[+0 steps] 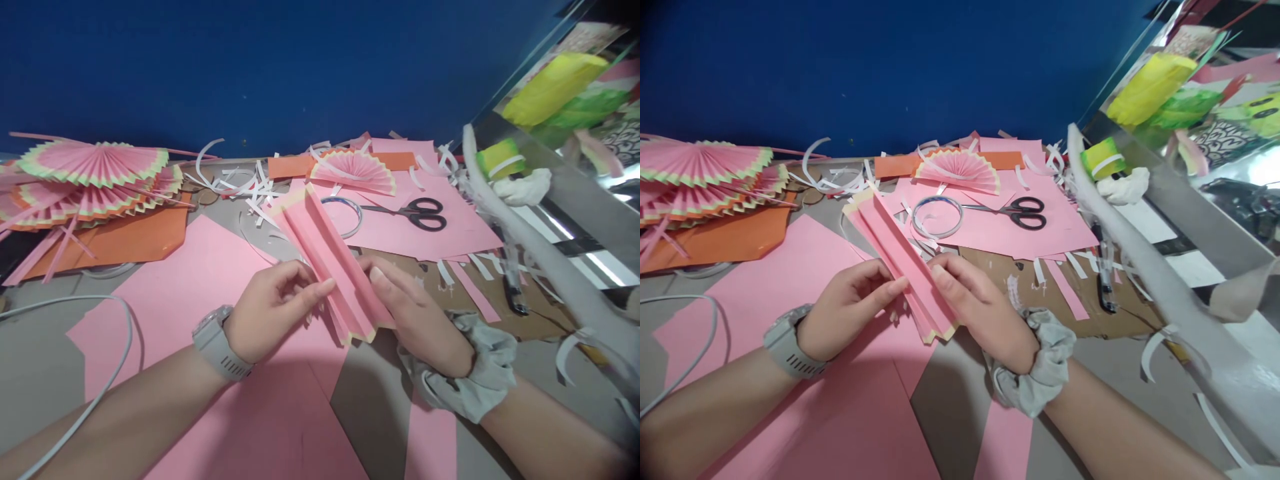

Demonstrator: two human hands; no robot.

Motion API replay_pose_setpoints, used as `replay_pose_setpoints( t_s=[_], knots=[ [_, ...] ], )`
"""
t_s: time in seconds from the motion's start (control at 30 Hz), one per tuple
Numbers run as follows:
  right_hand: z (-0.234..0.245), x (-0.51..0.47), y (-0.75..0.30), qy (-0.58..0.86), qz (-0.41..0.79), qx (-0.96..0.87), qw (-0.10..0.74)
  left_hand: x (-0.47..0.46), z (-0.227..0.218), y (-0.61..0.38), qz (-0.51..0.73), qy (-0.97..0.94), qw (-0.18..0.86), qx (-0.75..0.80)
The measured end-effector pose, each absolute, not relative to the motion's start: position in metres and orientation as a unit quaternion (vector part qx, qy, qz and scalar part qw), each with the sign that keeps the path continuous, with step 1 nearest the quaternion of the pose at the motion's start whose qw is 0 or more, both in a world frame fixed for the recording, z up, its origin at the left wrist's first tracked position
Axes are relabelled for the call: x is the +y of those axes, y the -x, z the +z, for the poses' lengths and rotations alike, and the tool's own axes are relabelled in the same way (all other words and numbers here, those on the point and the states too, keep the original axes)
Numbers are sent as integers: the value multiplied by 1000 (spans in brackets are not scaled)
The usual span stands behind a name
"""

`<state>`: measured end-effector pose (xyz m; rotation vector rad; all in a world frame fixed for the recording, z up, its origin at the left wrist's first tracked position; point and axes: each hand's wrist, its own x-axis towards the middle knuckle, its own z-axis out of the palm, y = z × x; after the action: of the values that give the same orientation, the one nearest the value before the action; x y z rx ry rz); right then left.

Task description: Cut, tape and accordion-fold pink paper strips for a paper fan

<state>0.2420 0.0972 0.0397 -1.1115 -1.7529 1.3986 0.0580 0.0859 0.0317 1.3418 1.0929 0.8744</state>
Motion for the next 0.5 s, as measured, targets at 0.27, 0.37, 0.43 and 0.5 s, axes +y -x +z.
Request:
replay_pose_setpoints(
  t_s=[0.27, 0.37, 0.43, 0.5],
  knots=[
    [36, 96, -237, 423, 501, -707, 267, 84, 33, -59, 314, -663, 498, 461],
    [37, 95, -238, 426, 418, -761, 255, 83, 33, -58, 296, -676, 482, 473],
    [38, 95, -238, 424, 396, -775, 252, 84, 33, -58, 290, -677, 470, 487],
    [38, 94, -238, 427, 379, -782, 250, 84, 33, -58, 286, -679, 463, 493]
  ],
)
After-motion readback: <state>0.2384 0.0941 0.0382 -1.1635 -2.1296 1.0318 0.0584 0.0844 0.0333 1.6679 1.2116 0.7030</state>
